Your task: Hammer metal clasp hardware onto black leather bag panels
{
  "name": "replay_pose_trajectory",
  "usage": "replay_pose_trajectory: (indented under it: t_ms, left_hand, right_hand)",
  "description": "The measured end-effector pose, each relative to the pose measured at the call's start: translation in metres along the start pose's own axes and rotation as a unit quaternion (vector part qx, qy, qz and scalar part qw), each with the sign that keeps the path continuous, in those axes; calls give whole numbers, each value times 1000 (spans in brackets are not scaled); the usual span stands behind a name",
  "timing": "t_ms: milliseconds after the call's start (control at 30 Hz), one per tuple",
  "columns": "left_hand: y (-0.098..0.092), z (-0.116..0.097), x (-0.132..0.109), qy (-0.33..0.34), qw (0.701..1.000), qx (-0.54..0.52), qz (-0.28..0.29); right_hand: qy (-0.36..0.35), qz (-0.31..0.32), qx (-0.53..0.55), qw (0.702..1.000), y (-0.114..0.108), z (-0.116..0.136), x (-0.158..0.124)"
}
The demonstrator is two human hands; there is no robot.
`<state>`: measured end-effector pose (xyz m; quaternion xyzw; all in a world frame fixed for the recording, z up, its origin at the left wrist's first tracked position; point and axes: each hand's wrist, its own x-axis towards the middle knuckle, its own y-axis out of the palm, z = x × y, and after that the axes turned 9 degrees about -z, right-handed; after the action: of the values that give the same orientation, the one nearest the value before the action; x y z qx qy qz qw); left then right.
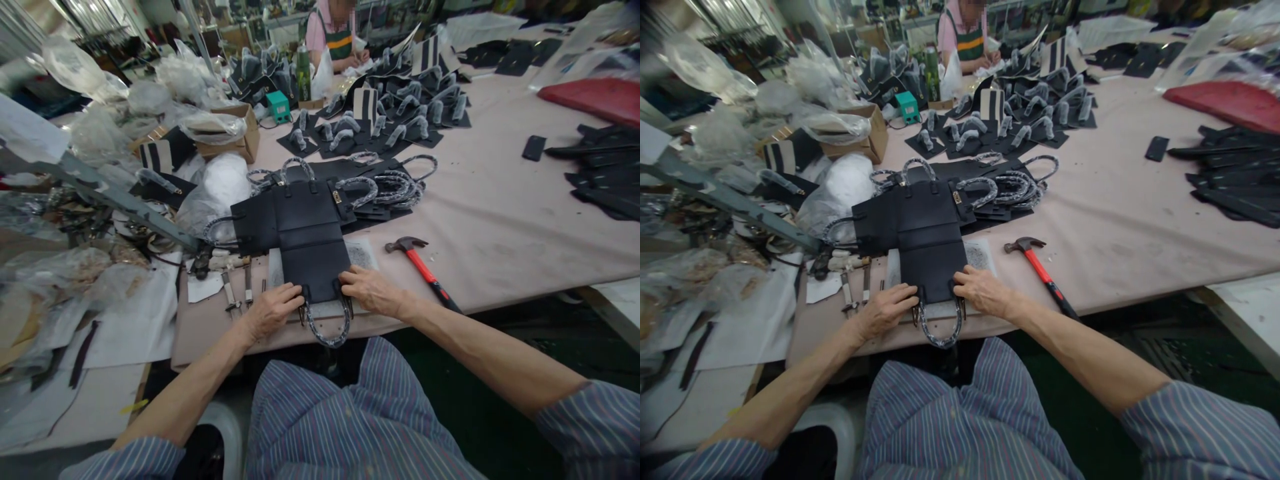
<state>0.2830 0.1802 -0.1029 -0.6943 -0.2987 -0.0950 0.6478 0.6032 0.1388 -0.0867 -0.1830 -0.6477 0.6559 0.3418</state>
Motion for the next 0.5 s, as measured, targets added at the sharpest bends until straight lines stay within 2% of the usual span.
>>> replay_pose_trajectory:
  t_ms: [100,167,267,333,433,500]
  left_hand:
    - [5,-11,-1,-37,999,30,-2]
    - [9,-18,-1,-74,997,31,-24]
    - [14,-24,-3,-119,990,11,-72]
    - [16,-26,-5,-144,985,-8,-92]
    - [11,-26,-10,-210,971,-15,-118]
    - [0,-21,-14,-293,947,23,-127]
  right_hand:
    - [7,-47,22,999,5,4,-6]
    - [36,-109,69,991,12,8,-11]
    - [110,-228,153,955,26,14,-17]
    - [156,-279,179,930,35,20,-18]
    - [187,-297,180,919,42,29,-18]
    - [194,-303,173,917,44,33,-17]
